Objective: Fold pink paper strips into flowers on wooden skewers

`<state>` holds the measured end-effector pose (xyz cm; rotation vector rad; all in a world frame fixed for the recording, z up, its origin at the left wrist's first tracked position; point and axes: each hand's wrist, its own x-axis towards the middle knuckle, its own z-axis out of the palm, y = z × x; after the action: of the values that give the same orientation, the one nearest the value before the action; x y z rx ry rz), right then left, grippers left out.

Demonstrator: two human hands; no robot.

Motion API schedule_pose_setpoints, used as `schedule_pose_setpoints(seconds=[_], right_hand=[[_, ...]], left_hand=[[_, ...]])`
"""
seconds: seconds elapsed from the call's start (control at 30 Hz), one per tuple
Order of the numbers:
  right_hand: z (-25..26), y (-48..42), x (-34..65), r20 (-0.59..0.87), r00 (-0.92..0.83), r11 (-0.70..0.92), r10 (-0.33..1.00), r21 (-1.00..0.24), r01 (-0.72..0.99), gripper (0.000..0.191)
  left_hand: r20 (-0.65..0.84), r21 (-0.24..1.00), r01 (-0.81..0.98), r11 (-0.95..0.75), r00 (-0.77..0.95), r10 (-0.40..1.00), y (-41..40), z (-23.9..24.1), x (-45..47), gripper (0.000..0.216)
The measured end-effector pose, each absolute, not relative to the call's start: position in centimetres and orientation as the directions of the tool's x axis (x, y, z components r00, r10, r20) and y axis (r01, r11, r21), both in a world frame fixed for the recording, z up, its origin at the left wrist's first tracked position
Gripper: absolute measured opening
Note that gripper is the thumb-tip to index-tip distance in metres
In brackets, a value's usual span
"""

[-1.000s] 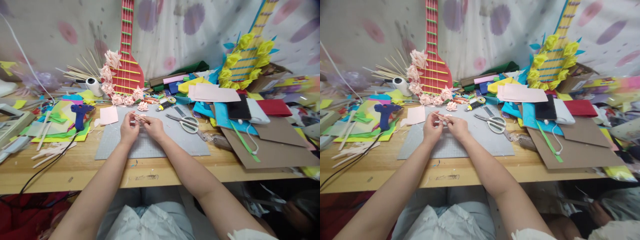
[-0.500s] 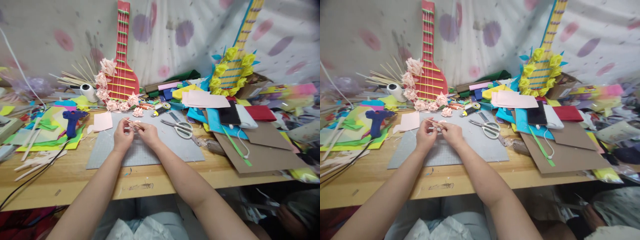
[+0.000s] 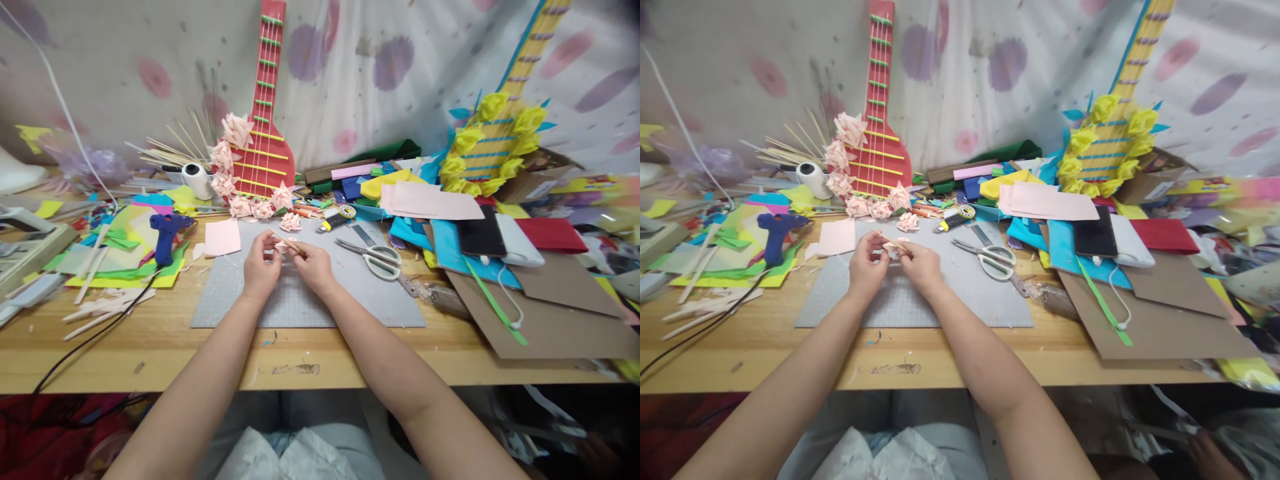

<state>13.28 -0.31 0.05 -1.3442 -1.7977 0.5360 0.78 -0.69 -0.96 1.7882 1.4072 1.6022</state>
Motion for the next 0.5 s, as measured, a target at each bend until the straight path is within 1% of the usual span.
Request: schedule_pose_setpoints(seconds=[0.17,0.33,0.5], right_hand=[[-0.37,-0.21,13.22,0.359,-0.084,0.350,0.930,-0.788,0.506,0.030],[-0.63,-0.02,13.02,0.344,-0.052,0.334,0.938,-0.847,0.414,0.029],[-0.64,0.01,12.93,0.333,-0.048,0.329,0.942,-0.884,0.333,0.027]], left_hand=[[0.558,0.780,0.418,-0.466,-0.126,0.820,-0.92,-0.69,0.87,0.040],[0.543,0.791,0.387,-0.474,-0.087,0.835,-0.84,-0.78,0.94,0.044],[0.541,0.797,0.370,-0.477,-0.086,0.837,-0.75,-0.93,0.95,0.042]])
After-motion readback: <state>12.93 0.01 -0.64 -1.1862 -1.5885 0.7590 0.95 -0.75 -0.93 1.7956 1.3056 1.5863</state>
